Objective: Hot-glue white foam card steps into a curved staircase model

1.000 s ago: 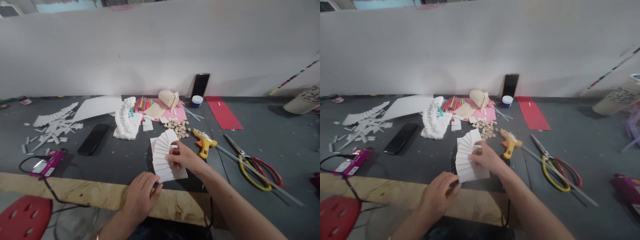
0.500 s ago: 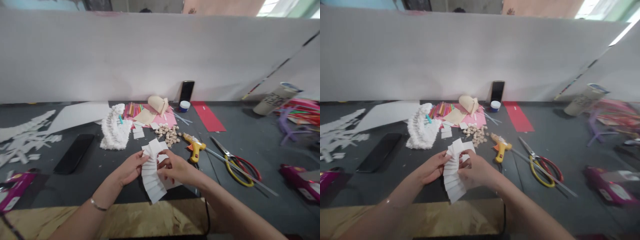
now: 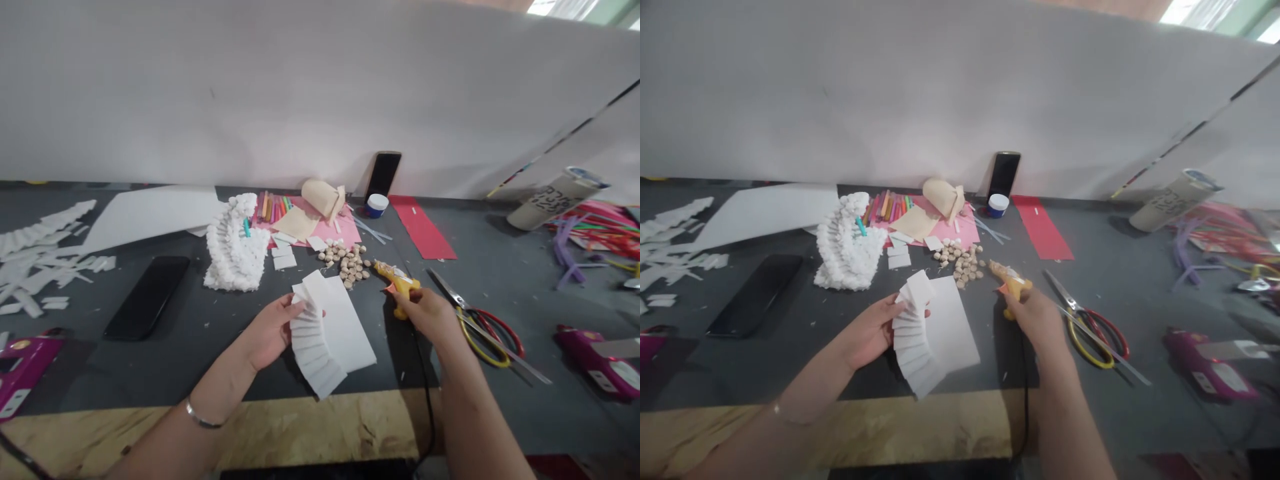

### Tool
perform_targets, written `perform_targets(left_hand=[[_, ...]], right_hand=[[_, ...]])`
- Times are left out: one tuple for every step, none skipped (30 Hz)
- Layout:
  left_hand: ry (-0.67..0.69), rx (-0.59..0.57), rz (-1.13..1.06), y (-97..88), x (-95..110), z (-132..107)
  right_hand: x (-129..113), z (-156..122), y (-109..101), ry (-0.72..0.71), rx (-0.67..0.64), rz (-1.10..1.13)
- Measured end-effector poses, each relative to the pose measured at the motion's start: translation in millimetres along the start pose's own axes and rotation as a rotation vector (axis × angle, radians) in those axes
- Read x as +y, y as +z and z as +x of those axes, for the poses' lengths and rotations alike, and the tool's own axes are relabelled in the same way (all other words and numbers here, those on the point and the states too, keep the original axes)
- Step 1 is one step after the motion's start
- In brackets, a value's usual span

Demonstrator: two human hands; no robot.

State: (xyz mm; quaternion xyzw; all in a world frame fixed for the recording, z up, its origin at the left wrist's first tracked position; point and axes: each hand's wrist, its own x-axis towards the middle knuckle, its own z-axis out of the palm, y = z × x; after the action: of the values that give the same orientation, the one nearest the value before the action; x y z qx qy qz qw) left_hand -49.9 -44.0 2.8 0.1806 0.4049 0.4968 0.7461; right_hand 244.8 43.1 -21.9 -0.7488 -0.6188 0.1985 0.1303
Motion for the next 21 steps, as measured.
perform_targets(left_hand=[[0.019,0.015,0.011,-1.6,0,0],[0.039,0.032,0.022,-3.0,0,-1],[0.057,0.047,0.03,-4.1,0,-1],[0.069,0.058,0.036,-4.6,0,-2],[0.076,0.065,0.039,-4.7,1,-2],[0.074,0.068,0.042,-4.3,1,-3],[0.068,0.068,0.043,-3.7,2,-3],[0.06,0.067,0.044,-2.8,2,-3],[0.054,0.067,0.047,-2.0,2,-3],[0.051,0.068,0.053,-1.4,2,-3],[0.052,0.069,0.062,-0.9,2,-3],[0.059,0.072,0.071,-0.7,2,-3],[0.067,0.076,0.082,-0.6,2,-2],[0.072,0.081,0.093,-0.5,2,-2],[0.076,0.086,0.103,-0.5,2,-2],[0.08,0.087,0.111,-0.4,2,-2],[0.084,0.084,0.119,-0.3,3,-2],[0.089,0.081,0.127,-0.1,3,-2],[0.094,0.077,0.133,0.1,3,-2],[0.1,0.074,0.136,0.3,3,-3],[0.101,0.071,0.136,0.3,3,-3]], right_hand=[[6,2,1,0.01,-0.025,0.053],[13,3,0,0.011,-0.038,0.115],[20,3,0,0.006,-0.044,0.178],[26,3,-1,-0.001,-0.04,0.236],[31,2,-2,-0.01,-0.037,0.285],[34,1,-3,-0.013,-0.04,0.317],[35,-1,-4,-0.013,-0.045,0.329],[33,-2,-5,-0.008,-0.056,0.318],[29,-4,-7,-0.001,-0.063,0.283],[24,-6,-8,0.006,-0.055,0.226],[17,-7,-9,0.016,-0.033,0.153],[10,-8,-10,0.025,-0.004,0.072],[3,-9,-11,0.029,0.022,-0.004],[-4,-10,-12,0.034,0.023,-0.062],[-9,-11,-13,0.03,-0.002,-0.095],[-13,-11,-13,0.025,-0.033,-0.106],[-16,-11,-13,0.021,-0.061,-0.103],[-18,-12,-13,0.017,-0.074,-0.09],[-18,-12,-12,0.018,-0.068,-0.078],[-18,-12,-12,0.024,-0.052,-0.067],[-17,-12,-11,0.032,-0.028,-0.056]])
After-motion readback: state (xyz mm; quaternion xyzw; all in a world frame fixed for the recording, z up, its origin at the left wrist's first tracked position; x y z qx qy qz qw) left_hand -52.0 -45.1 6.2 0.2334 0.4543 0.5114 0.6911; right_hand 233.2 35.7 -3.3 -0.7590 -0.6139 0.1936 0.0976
